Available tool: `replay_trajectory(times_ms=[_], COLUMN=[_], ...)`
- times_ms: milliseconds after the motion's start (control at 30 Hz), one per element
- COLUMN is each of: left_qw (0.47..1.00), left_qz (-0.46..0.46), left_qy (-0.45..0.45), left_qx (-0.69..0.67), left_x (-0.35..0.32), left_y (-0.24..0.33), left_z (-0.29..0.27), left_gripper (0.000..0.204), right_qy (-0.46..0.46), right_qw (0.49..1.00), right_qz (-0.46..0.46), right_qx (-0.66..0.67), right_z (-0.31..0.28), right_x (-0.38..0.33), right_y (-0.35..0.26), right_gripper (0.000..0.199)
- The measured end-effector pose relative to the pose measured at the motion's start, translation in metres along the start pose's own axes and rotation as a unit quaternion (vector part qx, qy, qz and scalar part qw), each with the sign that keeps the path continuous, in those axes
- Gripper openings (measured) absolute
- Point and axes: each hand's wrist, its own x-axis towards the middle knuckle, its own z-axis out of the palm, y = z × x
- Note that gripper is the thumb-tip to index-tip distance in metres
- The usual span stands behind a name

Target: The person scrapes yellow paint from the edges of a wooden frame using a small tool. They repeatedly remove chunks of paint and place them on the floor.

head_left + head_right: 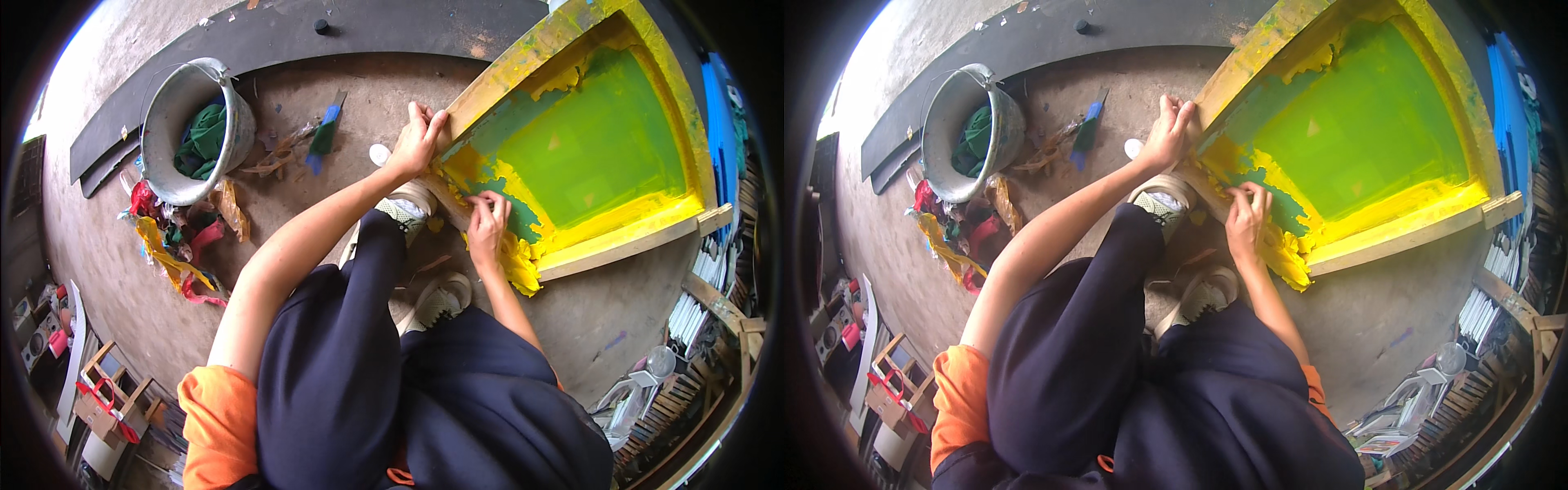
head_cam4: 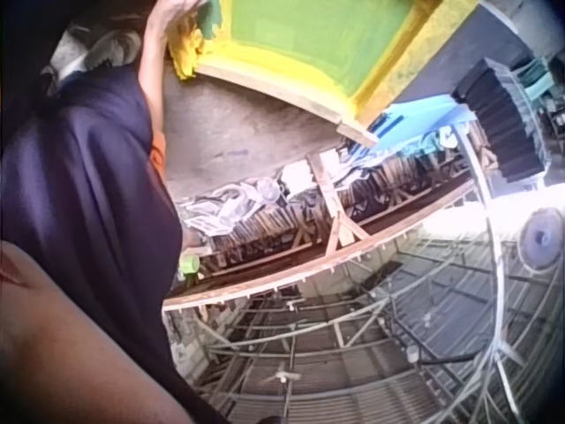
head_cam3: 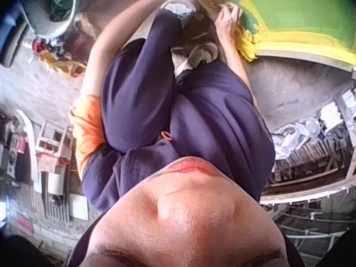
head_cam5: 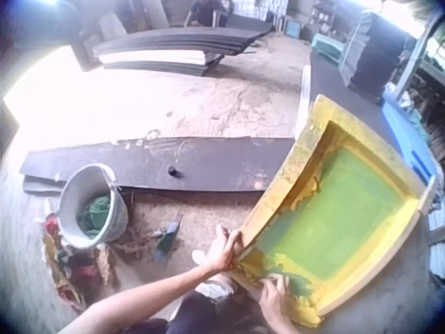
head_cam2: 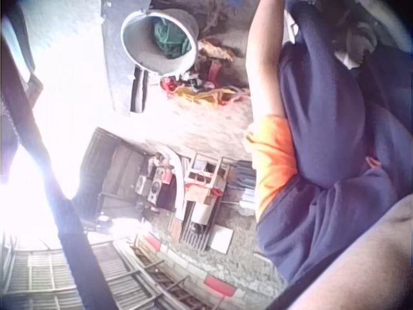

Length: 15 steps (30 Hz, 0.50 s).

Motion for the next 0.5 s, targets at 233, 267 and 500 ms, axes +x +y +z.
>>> replay_trajectory(times_ms=[233, 267, 500], left_qw=[1.000, 1.000, 1.000], left_qz=[-0.010, -0.010, -0.013], left_qy=[0.006, 0.006, 0.000], left_qx=[0.007, 0.006, -0.001], left_x=[0.001, 0.002, 0.002], left_y=[-0.003, -0.003, -0.002], left_z=[-0.001, -0.001, 0.000], left_gripper=[0.040, 0.040, 0.041], right_qy=[0.038, 0.032, 0.040], right_qw=[0.995, 0.992, 0.982], right_qz=[-0.003, -0.016, -0.030], right_qx=[-0.089, -0.121, -0.184], right_z=[0.005, 0.005, 0.014], right_x=[0.013, 0.015, 0.018], right_y=[-0.012, -0.013, -0.007], right_gripper=[0.012, 0.013, 0.012])
